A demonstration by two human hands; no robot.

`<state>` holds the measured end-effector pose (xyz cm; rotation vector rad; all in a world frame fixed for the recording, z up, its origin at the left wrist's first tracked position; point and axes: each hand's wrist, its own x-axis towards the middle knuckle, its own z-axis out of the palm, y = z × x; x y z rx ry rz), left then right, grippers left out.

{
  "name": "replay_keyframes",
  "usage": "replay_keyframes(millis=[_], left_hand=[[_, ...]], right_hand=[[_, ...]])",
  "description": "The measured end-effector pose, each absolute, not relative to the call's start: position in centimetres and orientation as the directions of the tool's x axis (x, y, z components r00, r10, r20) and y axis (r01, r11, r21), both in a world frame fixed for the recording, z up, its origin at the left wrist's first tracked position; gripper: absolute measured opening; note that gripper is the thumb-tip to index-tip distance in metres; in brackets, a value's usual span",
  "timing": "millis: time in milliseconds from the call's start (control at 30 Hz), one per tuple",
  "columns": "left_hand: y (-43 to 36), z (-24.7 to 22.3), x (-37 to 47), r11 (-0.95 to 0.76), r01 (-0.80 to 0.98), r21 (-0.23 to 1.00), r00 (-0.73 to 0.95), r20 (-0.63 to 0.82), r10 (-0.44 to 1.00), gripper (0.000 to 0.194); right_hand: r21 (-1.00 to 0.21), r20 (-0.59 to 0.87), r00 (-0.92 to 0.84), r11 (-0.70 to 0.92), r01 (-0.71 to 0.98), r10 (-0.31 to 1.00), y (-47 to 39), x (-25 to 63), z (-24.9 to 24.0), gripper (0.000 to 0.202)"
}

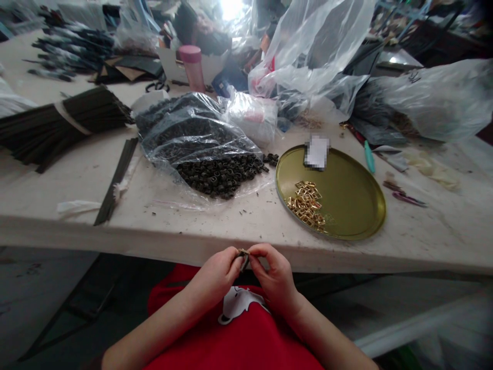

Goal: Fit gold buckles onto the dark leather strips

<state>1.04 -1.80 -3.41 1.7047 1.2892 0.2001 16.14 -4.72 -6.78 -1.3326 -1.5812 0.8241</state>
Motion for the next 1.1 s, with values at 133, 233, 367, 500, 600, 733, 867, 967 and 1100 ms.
replay_keyframes(millis=[133,233,367,500,600,733,867,967,1100], left_hand=[[-1.9,-3.1,1.1,0.122,0.603,0.788,0.361,-0.406,0.839,0.015],[-1.9,-2.6,1.0,0.135,0.493,0.859,0.437,-0.379,0.816,0.030],[-2.0,-2.1,0.9,0.073,0.426,0.902,0.557,-0.325,0.764,0.039],[-1.9,-1.9,1.0,0.070,0.414,0.908,0.559,-0.314,0.767,0.030],[-1.7,-2.1,1.1,0.099,0.404,0.910,0.529,-0.320,0.786,0.024],[-0.9,-2.9,0.9,0.217,0.318,0.923,0.482,-0.354,0.802,0.028],[0.5,-3.4,0.4,0.250,0.301,0.920,0.472,-0.372,0.799,0.034],[1.5,-3.5,0.3,0.249,0.297,0.922,0.472,-0.368,0.801,0.036],[2.3,-3.8,0.5,0.274,0.267,0.924,0.458,-0.371,0.808,0.039]], right_hand=[[-0.980,0.014,0.056,0.002,0.197,0.998,-4.6,15.9,-6.7,0.006],[-0.980,-0.170,0.023,-0.166,-0.109,0.985,-4.3,15.7,-6.4,0.011],[-0.830,-0.320,-0.121,-0.340,-0.443,0.940,-3.7,15.5,-6.3,0.022],[-0.709,-0.397,-0.179,-0.425,-0.562,0.900,-3.5,14.9,-6.3,0.030],[-0.697,-0.426,-0.182,-0.450,-0.559,0.886,-3.5,14.3,-6.5,0.031],[-0.818,-0.351,-0.244,-0.423,-0.390,0.904,-1.7,15.3,-6.8,0.027],[-0.974,-0.083,-0.066,-0.067,0.216,0.994,4.1,18.7,-6.0,0.019],[-0.767,0.142,0.008,0.105,0.633,0.990,9.7,20.6,-5.4,0.013],[-0.657,0.191,-0.029,0.150,0.739,0.981,15.3,19.9,-5.8,0.008]])
